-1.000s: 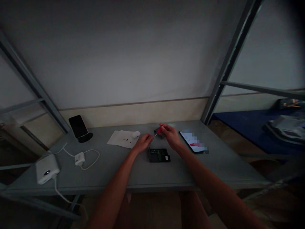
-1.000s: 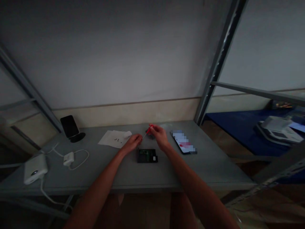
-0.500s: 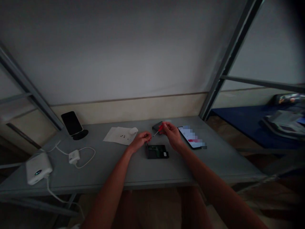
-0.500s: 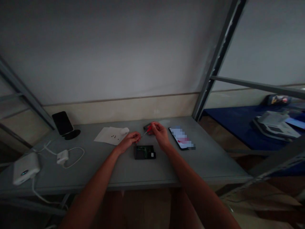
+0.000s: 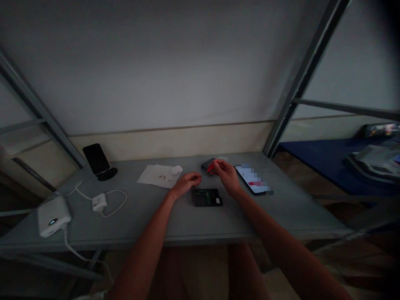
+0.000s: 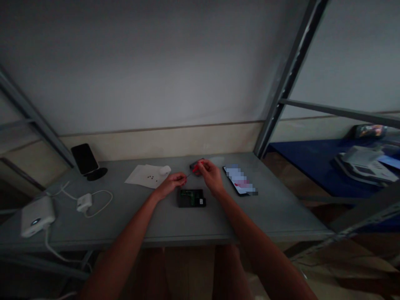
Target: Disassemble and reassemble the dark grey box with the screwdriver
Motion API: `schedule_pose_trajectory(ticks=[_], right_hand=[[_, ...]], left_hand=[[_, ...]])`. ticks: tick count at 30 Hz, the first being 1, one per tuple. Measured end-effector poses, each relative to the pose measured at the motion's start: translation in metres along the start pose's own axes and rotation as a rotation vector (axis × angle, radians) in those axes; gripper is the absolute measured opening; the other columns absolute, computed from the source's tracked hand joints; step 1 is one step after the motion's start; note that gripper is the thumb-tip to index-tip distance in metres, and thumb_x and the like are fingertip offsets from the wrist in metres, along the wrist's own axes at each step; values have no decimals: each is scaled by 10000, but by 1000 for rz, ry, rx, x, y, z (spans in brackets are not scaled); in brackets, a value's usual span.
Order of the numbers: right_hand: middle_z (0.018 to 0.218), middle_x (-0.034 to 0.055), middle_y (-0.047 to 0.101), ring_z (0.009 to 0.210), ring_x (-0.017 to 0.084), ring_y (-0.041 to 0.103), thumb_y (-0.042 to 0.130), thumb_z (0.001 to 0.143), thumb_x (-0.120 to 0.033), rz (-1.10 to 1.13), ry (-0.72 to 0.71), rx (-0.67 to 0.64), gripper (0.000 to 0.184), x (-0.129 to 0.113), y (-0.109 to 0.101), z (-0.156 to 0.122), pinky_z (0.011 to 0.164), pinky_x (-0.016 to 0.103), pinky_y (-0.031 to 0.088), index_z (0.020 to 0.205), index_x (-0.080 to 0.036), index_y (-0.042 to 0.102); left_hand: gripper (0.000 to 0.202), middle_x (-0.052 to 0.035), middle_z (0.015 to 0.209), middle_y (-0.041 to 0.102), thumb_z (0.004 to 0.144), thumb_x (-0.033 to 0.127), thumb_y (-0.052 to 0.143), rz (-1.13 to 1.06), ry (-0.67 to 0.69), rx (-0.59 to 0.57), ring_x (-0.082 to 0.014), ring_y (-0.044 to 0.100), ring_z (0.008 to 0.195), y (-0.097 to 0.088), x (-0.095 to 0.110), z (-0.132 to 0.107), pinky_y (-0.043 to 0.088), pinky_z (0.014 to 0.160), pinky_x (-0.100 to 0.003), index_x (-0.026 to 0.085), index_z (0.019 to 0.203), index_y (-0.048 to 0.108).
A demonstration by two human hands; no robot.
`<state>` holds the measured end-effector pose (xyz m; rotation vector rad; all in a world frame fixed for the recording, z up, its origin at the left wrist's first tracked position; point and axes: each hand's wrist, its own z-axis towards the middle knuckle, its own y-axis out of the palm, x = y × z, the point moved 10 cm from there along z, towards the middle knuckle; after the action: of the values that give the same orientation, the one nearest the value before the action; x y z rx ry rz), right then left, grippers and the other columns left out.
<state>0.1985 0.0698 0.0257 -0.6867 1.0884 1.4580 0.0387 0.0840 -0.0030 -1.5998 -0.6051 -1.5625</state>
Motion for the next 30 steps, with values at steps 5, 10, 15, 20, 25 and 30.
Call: schedule_pose_trajectory(ticks=[5, 10, 15, 20, 25, 30], right_hand=[[889, 46, 741, 738, 164, 672, 693, 867, -503, -40, -32, -3, 357, -5, -2, -2, 727, 321, 562, 1076, -215, 696], [877, 46, 739, 738, 168, 673, 689, 853, -540, -37, -22, 23, 396, -7, -6, -1, 728, 325, 562, 1079, -214, 698], [839, 32, 728, 707, 157, 659, 696, 852, -527, -31, -9, 5, 394, -3, -5, 0, 721, 316, 553, 1083, -209, 698], [844, 31, 729, 703, 156, 658, 697, 857, -515, -18, -27, 24, 373, -7, -6, 0, 716, 315, 548, 1076, -213, 702], [852, 36, 731, 721, 165, 663, 699, 844, -540, -24, -17, 21, 408, -6, -6, 0, 735, 327, 557, 1082, -209, 702], [857, 37, 732, 725, 165, 665, 700, 840, -546, -21, 0, -2, 421, -4, -3, -1, 737, 324, 557, 1093, -211, 705]], left_hand=[[242, 2, 742, 540, 778, 387, 648, -4, 2, 2, -137, 472, 722, 0, 2, 0, 347, 703, -265, 153, 816, 601], [257, -7, 760, 569, 806, 409, 619, 33, -28, 14, -142, 498, 736, 0, 0, 0, 360, 708, -265, 152, 816, 619], [274, -5, 769, 583, 850, 419, 594, 56, -13, 7, -136, 508, 731, 0, 0, 0, 367, 701, -262, 149, 830, 635], [260, 3, 742, 564, 842, 404, 605, 47, -3, 0, -132, 497, 717, 0, -1, 0, 365, 702, -262, 147, 812, 627], [292, 2, 755, 574, 848, 432, 615, 83, 2, 2, -132, 501, 723, 0, 0, -1, 366, 706, -259, 141, 849, 643], [299, -5, 769, 588, 858, 436, 621, 94, 9, -14, -135, 510, 738, 2, 2, -3, 372, 705, -255, 139, 860, 656]])
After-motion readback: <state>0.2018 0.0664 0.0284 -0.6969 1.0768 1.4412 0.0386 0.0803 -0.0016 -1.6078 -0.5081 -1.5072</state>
